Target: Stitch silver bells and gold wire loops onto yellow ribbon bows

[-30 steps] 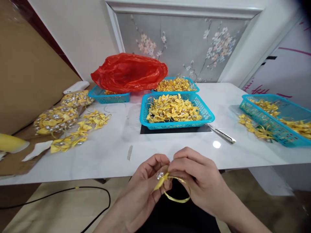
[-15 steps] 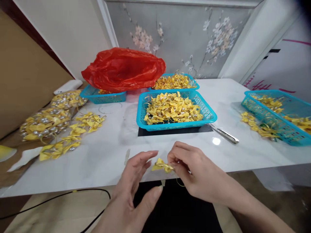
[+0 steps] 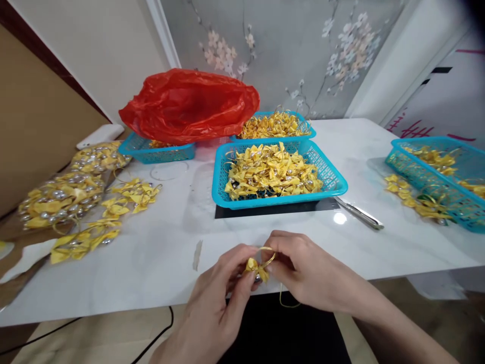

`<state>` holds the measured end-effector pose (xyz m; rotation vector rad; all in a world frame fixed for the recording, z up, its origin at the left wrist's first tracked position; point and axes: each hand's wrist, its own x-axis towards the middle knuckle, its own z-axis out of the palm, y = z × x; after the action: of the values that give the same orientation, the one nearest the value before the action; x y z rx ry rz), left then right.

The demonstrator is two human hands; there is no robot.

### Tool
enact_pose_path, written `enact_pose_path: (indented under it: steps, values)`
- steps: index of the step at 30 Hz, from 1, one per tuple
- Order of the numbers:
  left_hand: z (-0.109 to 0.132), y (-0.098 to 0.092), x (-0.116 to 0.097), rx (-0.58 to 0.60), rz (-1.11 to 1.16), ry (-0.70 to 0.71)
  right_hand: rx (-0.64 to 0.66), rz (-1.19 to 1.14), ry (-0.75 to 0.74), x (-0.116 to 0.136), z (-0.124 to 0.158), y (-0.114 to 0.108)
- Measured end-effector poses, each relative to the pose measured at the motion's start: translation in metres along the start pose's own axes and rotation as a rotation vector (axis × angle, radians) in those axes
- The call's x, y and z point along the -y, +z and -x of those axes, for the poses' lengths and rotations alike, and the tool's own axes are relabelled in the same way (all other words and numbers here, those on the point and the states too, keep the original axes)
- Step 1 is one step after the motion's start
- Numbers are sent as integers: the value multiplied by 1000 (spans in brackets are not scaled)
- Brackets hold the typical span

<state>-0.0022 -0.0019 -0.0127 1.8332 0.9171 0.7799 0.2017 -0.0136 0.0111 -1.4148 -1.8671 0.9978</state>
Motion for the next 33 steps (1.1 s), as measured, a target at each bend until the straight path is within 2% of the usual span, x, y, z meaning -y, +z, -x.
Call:
enact_pose_path:
  steps: [4,9,15,18,23,27,30,33]
  values:
    - [-8,-3,-5,-27,-35,-30,-63,-74,1,-4,8,-3]
    - [-17,-6,-11,-31,-102,36,-74,-171,-4,0,24,-2]
    - [-18,0,-16,-68,-188,27,-226,-312,-74,11,24,16]
    - [-19,2,-19,-103,-198,32,-256,-359,-127,15,22,29]
    - [-19,3,-20,-141,-82,-60,-367,-380,-197,14,23,42]
    - [-17,6,-18,-207,75,-182,-379,-397,-90,11,25,35]
    - [-17,6,-20,-158,101,-162,-361,-471,-28,12,26,36]
    - [-14,5,-21,-95,175,-184,-411,-424,-96,12,27,50]
